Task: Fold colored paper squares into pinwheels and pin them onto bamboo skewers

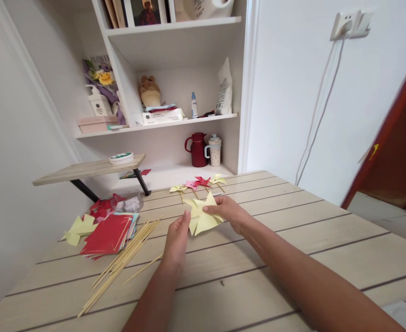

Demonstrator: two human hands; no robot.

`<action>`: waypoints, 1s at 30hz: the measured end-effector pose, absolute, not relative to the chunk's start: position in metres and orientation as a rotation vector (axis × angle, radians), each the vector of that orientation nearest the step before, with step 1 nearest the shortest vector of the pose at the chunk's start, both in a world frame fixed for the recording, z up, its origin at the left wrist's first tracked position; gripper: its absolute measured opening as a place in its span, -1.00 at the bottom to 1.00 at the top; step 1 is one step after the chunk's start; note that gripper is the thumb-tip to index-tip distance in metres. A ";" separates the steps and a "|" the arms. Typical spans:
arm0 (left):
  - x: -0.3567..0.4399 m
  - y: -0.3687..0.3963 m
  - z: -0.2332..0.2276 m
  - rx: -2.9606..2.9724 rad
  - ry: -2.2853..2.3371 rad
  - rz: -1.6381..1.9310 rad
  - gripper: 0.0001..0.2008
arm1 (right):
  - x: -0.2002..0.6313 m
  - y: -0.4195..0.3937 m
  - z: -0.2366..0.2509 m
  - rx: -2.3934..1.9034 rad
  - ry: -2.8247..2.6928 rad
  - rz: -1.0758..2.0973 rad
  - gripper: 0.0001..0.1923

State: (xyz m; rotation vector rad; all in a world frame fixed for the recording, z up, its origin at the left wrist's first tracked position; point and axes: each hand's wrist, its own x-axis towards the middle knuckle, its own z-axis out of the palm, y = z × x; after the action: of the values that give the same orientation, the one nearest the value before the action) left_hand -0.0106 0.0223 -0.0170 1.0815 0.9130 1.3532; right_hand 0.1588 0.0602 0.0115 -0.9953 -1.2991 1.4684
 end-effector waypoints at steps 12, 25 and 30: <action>-0.012 0.017 -0.011 0.945 0.757 1.295 -0.42 | 0.161 0.057 0.008 -1.050 -1.416 1.268 -0.56; -0.008 0.023 -0.019 0.824 0.880 1.582 -0.33 | 0.152 0.044 0.010 -0.919 -1.310 1.204 -0.38; -0.013 0.024 -0.017 0.781 0.891 1.671 -0.32 | 0.143 0.040 0.005 -0.879 -1.185 1.445 0.03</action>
State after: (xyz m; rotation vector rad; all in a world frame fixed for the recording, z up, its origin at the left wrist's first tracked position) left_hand -0.0130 0.0240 -0.0166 0.7812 0.8912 1.6714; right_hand 0.1431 0.0403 0.0046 -0.8792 -1.1851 1.4453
